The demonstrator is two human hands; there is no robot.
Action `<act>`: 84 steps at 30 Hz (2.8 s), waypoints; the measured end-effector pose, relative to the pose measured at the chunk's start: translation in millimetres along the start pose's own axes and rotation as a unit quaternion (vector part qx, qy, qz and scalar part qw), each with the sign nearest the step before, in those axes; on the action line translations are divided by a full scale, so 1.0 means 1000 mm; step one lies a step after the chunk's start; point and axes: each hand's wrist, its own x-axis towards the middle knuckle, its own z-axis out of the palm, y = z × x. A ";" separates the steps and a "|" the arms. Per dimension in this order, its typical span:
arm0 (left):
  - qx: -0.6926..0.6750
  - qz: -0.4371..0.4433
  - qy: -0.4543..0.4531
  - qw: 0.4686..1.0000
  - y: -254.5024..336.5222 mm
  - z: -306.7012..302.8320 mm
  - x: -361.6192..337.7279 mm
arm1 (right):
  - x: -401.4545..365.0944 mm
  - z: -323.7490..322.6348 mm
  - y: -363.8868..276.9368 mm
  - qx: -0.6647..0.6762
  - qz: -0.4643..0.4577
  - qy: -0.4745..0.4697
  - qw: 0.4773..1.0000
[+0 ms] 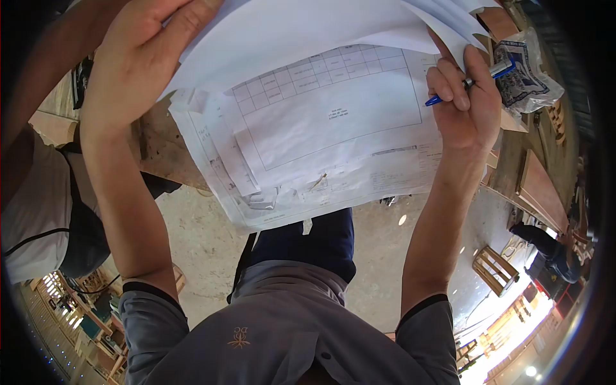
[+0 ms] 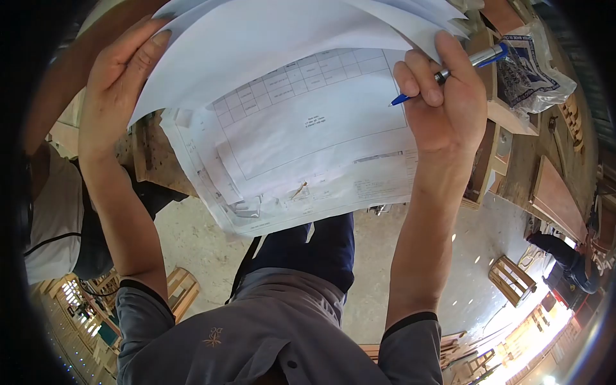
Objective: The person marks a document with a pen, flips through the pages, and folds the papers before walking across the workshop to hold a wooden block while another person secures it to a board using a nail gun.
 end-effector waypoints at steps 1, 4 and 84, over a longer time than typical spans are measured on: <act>-0.005 -0.015 -0.003 1.000 0.002 0.000 0.002 | 0.002 -0.001 0.000 0.012 0.005 -0.011 1.000; -0.008 -0.027 0.021 0.999 -0.007 -0.002 0.000 | 0.007 0.000 -0.001 0.017 0.001 -0.015 1.000; 0.096 -0.084 0.161 0.979 0.002 0.029 0.027 | -0.082 -0.065 0.070 -0.819 -0.275 0.169 0.474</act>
